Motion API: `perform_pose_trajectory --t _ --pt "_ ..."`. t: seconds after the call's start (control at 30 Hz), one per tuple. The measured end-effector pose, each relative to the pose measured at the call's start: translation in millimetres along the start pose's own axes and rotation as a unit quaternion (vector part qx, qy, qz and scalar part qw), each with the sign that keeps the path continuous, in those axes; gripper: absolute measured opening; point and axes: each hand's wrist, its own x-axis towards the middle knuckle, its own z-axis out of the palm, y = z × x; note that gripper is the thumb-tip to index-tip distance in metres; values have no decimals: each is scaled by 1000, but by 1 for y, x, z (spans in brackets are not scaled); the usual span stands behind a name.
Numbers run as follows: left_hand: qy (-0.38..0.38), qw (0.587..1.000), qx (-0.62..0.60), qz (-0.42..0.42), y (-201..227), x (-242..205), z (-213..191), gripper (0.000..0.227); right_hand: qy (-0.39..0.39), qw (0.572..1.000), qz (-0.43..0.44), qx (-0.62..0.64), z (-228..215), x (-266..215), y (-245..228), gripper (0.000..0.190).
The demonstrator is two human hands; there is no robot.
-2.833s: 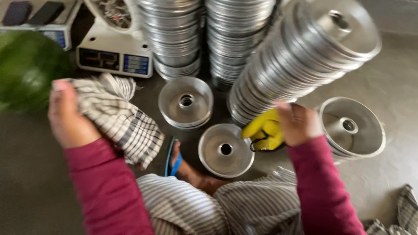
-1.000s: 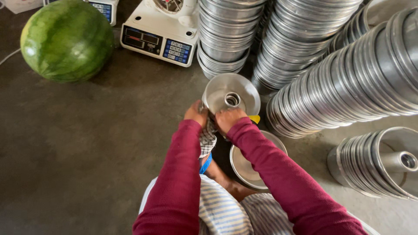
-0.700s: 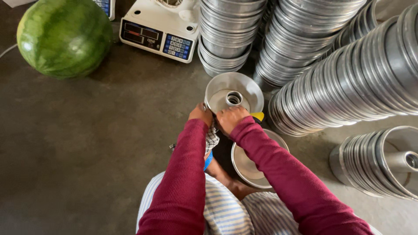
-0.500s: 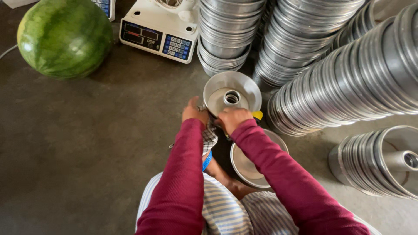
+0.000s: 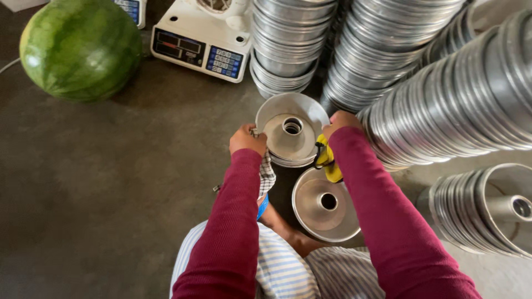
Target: The person sits on the floor and wipes multiple silver metal parts with a cloth and a yellow sponge. They pick up each part from a stack, wipe the interior and exterior surfaces, and place the cleaned part onto a separate stack.
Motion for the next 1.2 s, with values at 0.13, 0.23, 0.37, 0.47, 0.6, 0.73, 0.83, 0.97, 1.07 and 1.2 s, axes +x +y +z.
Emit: perform_pose_trajectory --t 0.13,0.23,0.37,0.47,0.6,0.73,0.83,0.97,1.07,1.2 --pt "-13 999 35 -25 8 2 -4 45 -9 999 -18 -43 5 12 4 30" --pt "-13 999 19 -24 17 7 -14 47 -19 999 -21 -43 8 13 -6 26" --pt "5 999 -42 -3 24 6 -36 44 38 995 -49 83 20 0 -24 26" --pt "13 995 -93 39 30 9 -50 41 56 986 -85 130 14 -10 -26 28" --pt "44 970 -164 176 23 13 -62 33 79 970 -118 198 -5 -35 -25 30" --pt "-16 955 -283 89 20 15 -54 26 183 942 -147 239 -27 -68 -21 36" --pt "-34 947 -320 23 17 13 -49 32 288 904 -218 228 -35 -85 -23 35" --pt "-25 963 -265 -39 13 8 -46 36 324 904 -226 165 -34 -95 -24 25" --pt "-22 968 -245 -50 11 8 -43 35 313 907 -236 153 -31 -100 -20 21" --pt "-19 982 -185 -26 2 12 -41 31 264 928 -198 172 -25 -108 -20 21"
